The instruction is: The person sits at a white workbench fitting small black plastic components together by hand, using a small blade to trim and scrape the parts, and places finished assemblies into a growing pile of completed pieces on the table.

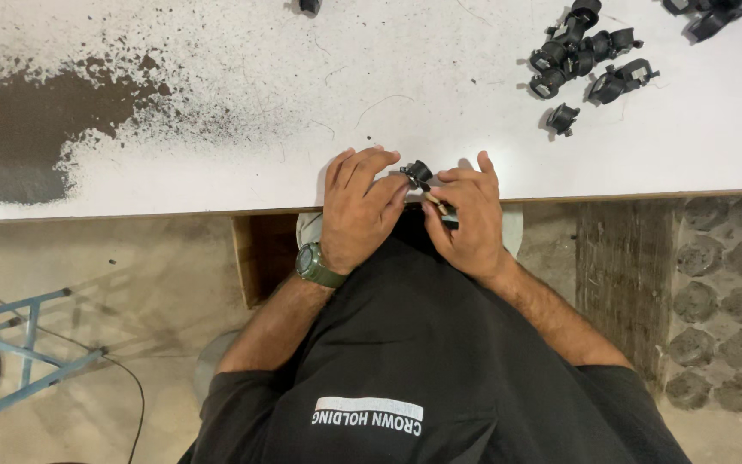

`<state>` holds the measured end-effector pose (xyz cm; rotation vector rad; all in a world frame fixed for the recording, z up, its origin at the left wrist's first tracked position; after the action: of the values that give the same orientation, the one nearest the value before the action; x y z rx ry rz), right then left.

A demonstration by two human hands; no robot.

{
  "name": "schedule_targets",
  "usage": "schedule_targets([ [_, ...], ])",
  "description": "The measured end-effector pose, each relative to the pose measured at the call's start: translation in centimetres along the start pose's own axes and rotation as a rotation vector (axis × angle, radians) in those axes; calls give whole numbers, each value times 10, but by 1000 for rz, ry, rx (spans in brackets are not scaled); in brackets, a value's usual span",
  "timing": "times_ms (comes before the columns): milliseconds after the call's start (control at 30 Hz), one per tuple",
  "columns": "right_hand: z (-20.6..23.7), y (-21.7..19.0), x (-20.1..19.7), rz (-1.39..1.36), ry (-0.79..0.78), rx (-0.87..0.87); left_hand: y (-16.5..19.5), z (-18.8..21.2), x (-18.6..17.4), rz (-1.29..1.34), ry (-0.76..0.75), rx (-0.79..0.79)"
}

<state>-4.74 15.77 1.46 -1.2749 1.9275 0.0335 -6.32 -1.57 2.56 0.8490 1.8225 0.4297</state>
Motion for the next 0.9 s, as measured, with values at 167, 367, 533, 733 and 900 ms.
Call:
schedule_targets([
  [167,-6,-1,2,27,-13,-12,1,0,2,39,-9,-6],
  [367,-10,0,4,3,-26,-6,4,-1,-1,5,4,73],
  [533,-11,2,3,-19,-23,-1,12,0,2,-67,35,173],
  [733,-9,3,3,-39,-40,15,10,-2,3,-21,63,92],
  [900,-9,4,5,-36,-19,16,2,-7,3,33,6,-93],
])
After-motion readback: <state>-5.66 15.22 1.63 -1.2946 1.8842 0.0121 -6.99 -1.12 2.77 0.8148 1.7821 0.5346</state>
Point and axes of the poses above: each hand's wrist, its own z-axis away from the middle knuckle, its own x-axis out of the palm, y = z × x, the point moved 6 cm from there along -z, towards the middle knuckle, and after that the axes turned 13 degrees about -x, right-handed, at the moved point
